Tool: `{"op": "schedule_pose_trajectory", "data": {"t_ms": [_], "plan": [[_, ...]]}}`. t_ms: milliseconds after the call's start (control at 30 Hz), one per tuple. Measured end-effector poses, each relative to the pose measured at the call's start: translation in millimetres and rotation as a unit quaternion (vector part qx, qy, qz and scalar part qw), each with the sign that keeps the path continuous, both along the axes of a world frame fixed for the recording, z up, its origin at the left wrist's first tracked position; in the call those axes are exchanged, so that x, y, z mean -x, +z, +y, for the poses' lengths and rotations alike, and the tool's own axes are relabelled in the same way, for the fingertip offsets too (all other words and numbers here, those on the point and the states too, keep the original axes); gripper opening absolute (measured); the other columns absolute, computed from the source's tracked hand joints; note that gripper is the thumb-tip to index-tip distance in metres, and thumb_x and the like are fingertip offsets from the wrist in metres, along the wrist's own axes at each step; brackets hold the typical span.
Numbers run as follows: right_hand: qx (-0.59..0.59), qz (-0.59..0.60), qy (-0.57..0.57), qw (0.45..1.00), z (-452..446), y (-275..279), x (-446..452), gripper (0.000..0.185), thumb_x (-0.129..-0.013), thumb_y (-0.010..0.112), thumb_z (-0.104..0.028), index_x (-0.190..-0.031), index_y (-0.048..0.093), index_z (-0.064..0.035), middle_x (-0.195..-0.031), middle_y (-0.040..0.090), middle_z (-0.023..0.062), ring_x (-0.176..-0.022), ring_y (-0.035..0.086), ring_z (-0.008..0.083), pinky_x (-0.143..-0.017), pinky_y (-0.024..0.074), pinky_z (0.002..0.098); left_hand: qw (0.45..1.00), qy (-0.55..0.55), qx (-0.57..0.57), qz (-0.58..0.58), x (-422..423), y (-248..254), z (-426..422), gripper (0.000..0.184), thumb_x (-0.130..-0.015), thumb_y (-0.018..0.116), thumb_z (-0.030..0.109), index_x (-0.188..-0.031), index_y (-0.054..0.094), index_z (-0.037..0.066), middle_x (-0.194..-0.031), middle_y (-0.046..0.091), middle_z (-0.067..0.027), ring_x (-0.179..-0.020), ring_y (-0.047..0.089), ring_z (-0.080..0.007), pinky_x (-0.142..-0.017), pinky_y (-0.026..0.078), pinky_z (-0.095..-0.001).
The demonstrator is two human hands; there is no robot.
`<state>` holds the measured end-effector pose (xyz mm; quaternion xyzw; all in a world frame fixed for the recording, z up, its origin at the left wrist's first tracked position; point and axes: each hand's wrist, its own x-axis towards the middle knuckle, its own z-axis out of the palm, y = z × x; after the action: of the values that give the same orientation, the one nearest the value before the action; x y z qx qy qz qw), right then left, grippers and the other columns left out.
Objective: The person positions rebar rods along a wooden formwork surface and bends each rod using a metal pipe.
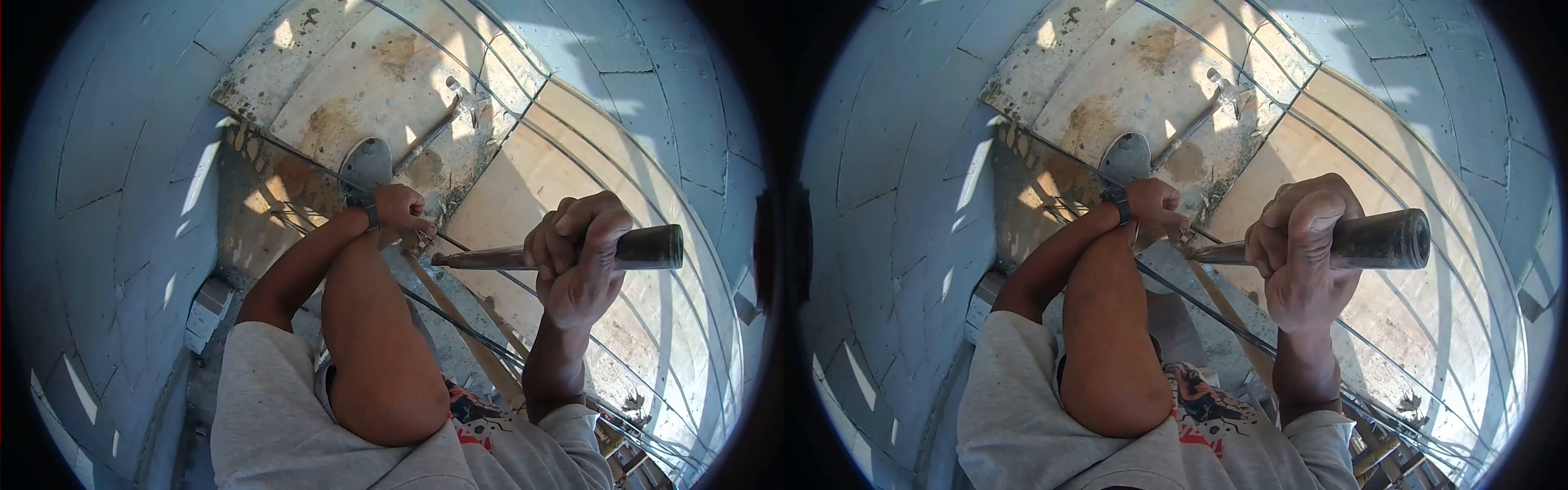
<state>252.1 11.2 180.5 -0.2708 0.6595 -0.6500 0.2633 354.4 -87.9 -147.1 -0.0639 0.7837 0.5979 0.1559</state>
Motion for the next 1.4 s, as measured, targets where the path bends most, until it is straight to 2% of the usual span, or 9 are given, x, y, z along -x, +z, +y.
{"op": "schedule_pose_trajectory", "data": {"t_ms": [233, 433, 500, 633, 733, 800, 967, 1200, 1400], "plan": [[-0.015, 0.117, 0.033, 0.992, -9.2, -22.6, -17.4, 0.038, -0.105, 0.053, -0.038, -0.089, 0.048, -0.004, -0.061, 0.041, 0.0009, -0.046, 0.034, 0.007, -0.043, 0.0376, 0.0252, 1.0, 0.007, -0.009, -0.028, -0.9, 1.3, -2.5, 0.069, -0.066, 0.078, 0.075, -0.072, 0.063, 0.008, -0.067, 0.063, -0.0074, -0.064, 0.063, -0.023, -0.06, 0.049, -0.0375], [-0.022, 0.19, 0.052, 0.98, -24.0, -18.8, -26.2, 0.039, -0.103, 0.056, -0.039, -0.09, 0.047, -0.0036, -0.062, 0.045, 0.0029, -0.047, 0.036, 0.0074, -0.042, 0.0368, 0.0229, 0.98, 0.163, -0.087, 0.078, -7.2, -3.2, -8.2, 0.052, -0.074, 0.086, 0.051, -0.076, 0.061, 0.006, -0.068, 0.062, -0.002, -0.062, 0.059, -0.0117, -0.06, 0.049, -0.0289], [-0.024, 0.193, 0.055, 0.979, -28.9, -24.9, -24.3, 0.037, -0.102, 0.058, -0.037, -0.09, 0.048, -0.0035, -0.062, 0.047, 0.0032, -0.048, 0.039, 0.0074, -0.042, 0.0367, 0.0229, 0.904, 0.404, -0.099, 0.097, -18.6, -0.1, -20.6, 0.042, -0.081, 0.084, 0.041, -0.082, 0.06, 0.006, -0.068, 0.058, -0.0006, -0.062, 0.055, -0.0107, -0.061, 0.047, -0.0278], [-0.013, 0.117, 0.047, 0.992, -46.3, -29.4, -35.7, 0.031, -0.09, 0.077, -0.025, -0.086, 0.057, -0.0016, -0.07, 0.056, 0.002, -0.06, 0.051, 0.008, -0.052, 0.0414, 0.0237, 0.576, 0.817, 0.031, 0.008, -85.9, -97.9, -60.3, 0.033, -0.094, 0.071, 0.038, -0.081, 0.06, 0.009, -0.067, 0.054, 0.0013, -0.058, 0.049, -0.0102, -0.055, 0.042, -0.0309], [-0.007, 0.152, 0.072, 0.986, -68.5, -37.2, -42.9, 0.03, -0.081, 0.087, -0.018, -0.08, 0.063, -0.001, -0.071, 0.063, 0.0019, -0.066, 0.059, 0.0072, -0.057, 0.0459, 0.0243, 0.466, 0.811, -0.312, -0.171, -133.7, -161.8, -89.6, 0.04, -0.097, 0.06, 0.05, -0.098, 0.063, 0.011, -0.078, 0.061, -0.0011, -0.069, 0.058, -0.0167, -0.064, 0.044, -0.0373], [-0.011, 0.218, 0.1, 0.971, -77.3, -49.2, -47.6, 0.029, -0.081, 0.088, -0.018, -0.083, 0.063, -0.0019, -0.071, 0.064, 0.0025, -0.067, 0.06, 0.0065, -0.057, 0.0467, 0.0244, 0.434, 0.801, -0.405, -0.075, -130.8, -148.6, -100.3, 0.046, -0.098, 0.055, 0.055, -0.103, 0.065, 0.01, -0.084, 0.066, -0.002, -0.073, 0.062, -0.0198, -0.064, 0.046, -0.0394], [-0.038, 0.151, 0.148, 0.977, -99.9, -53.0, -68.1, 0.021, -0.086, 0.082, -0.014, -0.083, 0.067, 0.0001, -0.079, 0.065, 0.0026, -0.071, 0.058, 0.0088, -0.062, 0.0462, 0.0253, 0.393, 0.808, -0.435, -0.051, -124.6, -180.2, -143.7, 0.032, -0.098, 0.064, 0.041, -0.098, 0.065, 0.009, -0.082, 0.066, -0.0029, -0.071, 0.064, -0.021, -0.064, 0.053, -0.0392], [-0.103, 0.178, 0.099, 0.974, -112.6, -49.3, -41.7, 0.031, -0.092, 0.077, -0.027, -0.083, 0.063, -0.0009, -0.063, 0.056, -0.0013, -0.057, 0.05, 0.0061, -0.053, 0.0393, 0.0223, 0.349, 0.787, -0.508, 0.036, -109.8, -179.0, -149.0, 0.025, -0.097, 0.067, 0.033, -0.103, 0.066, 0.008, -0.081, 0.067, -0.0031, -0.068, 0.064, -0.0221, -0.066, 0.055, -0.0381], [-0.074, 0.127, 0.089, 0.985, -113.9, -60.2, -38.4, 0.034, -0.095, 0.073, -0.031, -0.083, 0.059, -0.0023, -0.059, 0.053, -0.0006, -0.047, 0.046, 0.0058, -0.044, 0.0342, 0.022, 0.278, 0.855, -0.421, -0.118, -107.3, -201.2, -163.0, 0.023, -0.098, 0.058, 0.021, -0.111, 0.068, 0.005, -0.111, 0.071, -0.0084, -0.097, 0.068, -0.0262, -0.084, 0.057, -0.0427]]}}
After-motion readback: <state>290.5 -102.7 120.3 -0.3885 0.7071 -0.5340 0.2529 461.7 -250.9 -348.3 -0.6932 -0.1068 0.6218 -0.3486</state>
